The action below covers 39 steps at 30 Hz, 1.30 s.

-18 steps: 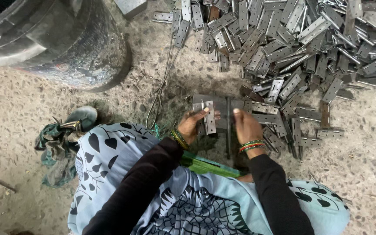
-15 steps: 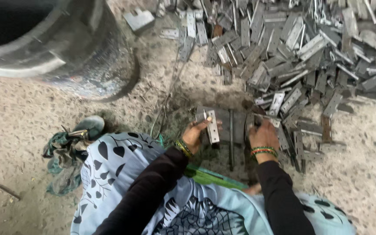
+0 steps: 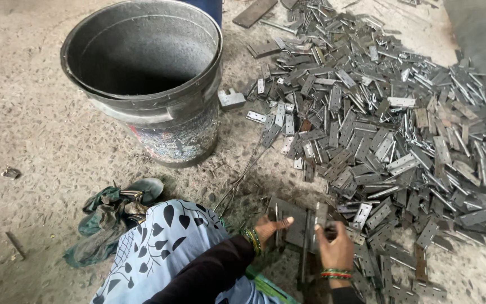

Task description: The person sits on the floor and assembles metal hinges by placing two hinge plates together and inserting a metal pin. They use a hammer to tap the pin into place and then drop the assembled hinge into a nearby bucket.

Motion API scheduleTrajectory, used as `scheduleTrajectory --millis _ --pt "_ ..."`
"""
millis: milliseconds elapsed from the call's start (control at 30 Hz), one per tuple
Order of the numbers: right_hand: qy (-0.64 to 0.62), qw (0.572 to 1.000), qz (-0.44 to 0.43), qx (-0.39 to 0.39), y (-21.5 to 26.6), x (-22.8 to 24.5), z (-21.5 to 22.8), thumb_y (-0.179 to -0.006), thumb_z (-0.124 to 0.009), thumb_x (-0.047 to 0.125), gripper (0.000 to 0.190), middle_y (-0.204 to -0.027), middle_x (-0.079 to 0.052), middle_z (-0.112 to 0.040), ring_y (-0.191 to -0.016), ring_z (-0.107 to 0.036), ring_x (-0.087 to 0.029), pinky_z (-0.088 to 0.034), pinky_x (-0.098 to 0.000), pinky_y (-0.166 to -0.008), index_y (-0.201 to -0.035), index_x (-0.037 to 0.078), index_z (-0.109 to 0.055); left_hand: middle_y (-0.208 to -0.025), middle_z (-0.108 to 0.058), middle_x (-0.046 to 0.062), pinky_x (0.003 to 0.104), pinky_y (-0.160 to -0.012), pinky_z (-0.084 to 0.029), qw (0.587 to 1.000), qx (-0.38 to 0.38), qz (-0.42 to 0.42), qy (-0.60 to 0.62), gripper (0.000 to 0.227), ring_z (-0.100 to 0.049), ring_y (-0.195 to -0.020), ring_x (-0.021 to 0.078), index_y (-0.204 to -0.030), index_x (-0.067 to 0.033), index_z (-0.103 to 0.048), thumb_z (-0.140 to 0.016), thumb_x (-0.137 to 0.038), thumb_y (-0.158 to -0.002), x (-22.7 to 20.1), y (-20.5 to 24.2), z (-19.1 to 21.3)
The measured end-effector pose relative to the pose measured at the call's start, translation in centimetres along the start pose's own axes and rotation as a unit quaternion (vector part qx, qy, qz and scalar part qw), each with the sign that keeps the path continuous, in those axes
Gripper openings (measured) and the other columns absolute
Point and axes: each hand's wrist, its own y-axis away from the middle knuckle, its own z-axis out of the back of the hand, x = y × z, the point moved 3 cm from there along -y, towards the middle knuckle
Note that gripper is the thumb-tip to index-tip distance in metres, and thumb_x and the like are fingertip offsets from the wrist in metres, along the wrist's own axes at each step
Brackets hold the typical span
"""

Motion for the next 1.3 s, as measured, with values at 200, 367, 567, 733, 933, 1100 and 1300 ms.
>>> scheduleTrajectory --millis 200,367,567,733,933,1100,1300 --pt "0.100 0.985 0.120 0.075 4.9 5.6 -3.0 -0.078 -0.077 0.034 0.044 -0.110 -0.011 -0.072 -0.084 -0.072 -0.038 -0.057 -0.0481 -0.070 -0.114 0.013 -0.062 -0.103 -0.077 0.012 0.042 -0.088 -0.059 0.989 0.006 -0.109 -0.097 0.068 -0.073 -0.095 0.0247 -0.108 0.0009 -0.074 -0.091 -0.050 -0.067 1.5 -0.4 0.3" --pt "-0.136 0.972 -0.041 0.190 2.7 2.1 -5.7 -0.085 -0.079 0.047 0.077 -0.126 -0.012 -0.064 -0.088 -0.077 -0.034 -0.065 -0.0445 -0.076 -0.138 0.003 -0.044 -0.107 -0.074 0.012 0.042 -0.091 -0.058 0.980 -0.095 -0.130 -0.115 0.074 -0.071 -0.102 0.0258 -0.111 0.0031 -0.067 -0.096 -0.046 -0.065 1.6 -1.1 2.0" --pt "-0.445 0.801 -0.225 0.333 1.8 -1.7 -8.2 -0.077 -0.083 0.042 0.066 -0.099 -0.007 -0.068 -0.082 -0.068 -0.017 -0.063 -0.0375 -0.073 -0.125 0.000 -0.065 -0.126 -0.068 0.027 0.045 -0.101 -0.054 0.991 -0.078 -0.057 -0.089 0.110 -0.067 -0.118 0.0378 -0.128 0.0118 -0.057 -0.093 -0.062 -0.054 1.1 -1.9 2.1" --pt "-0.511 0.764 -0.276 0.283 3.2 -1.5 -6.6 -0.081 -0.081 0.040 0.056 -0.089 -0.007 -0.070 -0.076 -0.071 -0.021 -0.063 -0.0395 -0.069 -0.113 -0.004 -0.065 -0.159 -0.029 0.036 0.061 -0.116 -0.036 0.988 -0.137 0.047 -0.049 0.146 -0.038 -0.146 0.0454 -0.159 0.0087 -0.011 -0.093 -0.054 -0.056 1.6 0.1 2.1" --pt "-0.159 0.977 -0.040 0.137 2.4 3.0 -2.2 -0.097 -0.058 0.055 0.054 -0.075 -0.014 -0.072 -0.073 -0.074 -0.030 -0.051 -0.0391 -0.062 -0.114 0.007 -0.077 -0.144 -0.047 0.024 0.054 -0.107 -0.046 0.989 -0.008 0.092 0.119 0.103 -0.050 -0.127 0.0358 -0.147 0.0043 -0.033 -0.087 -0.057 -0.085 1.4 -0.9 1.6" --pt "-0.156 0.931 0.324 0.061 6.1 9.2 0.1 -0.106 -0.057 0.043 0.050 -0.122 -0.022 -0.069 -0.109 -0.065 -0.043 -0.054 -0.0464 -0.089 -0.132 0.002 -0.065 -0.091 -0.073 0.004 0.032 -0.056 -0.050 0.967 0.129 0.090 0.202 0.046 -0.068 -0.075 0.0167 -0.106 -0.0092 -0.071 -0.077 -0.052 -0.091 1.8 -0.1 1.4" --pt "-0.039 0.970 0.187 0.151 1.8 6.0 0.0 -0.098 -0.063 0.033 0.031 -0.114 -0.014 -0.072 -0.106 -0.067 -0.035 -0.054 -0.0434 -0.091 -0.120 0.013 -0.072 -0.096 -0.075 0.014 0.039 -0.068 -0.061 0.987 0.010 0.019 0.158 0.032 -0.072 -0.079 0.0244 -0.112 0.0026 -0.071 -0.077 -0.019 -0.090 -1.8 2.2 1.4"
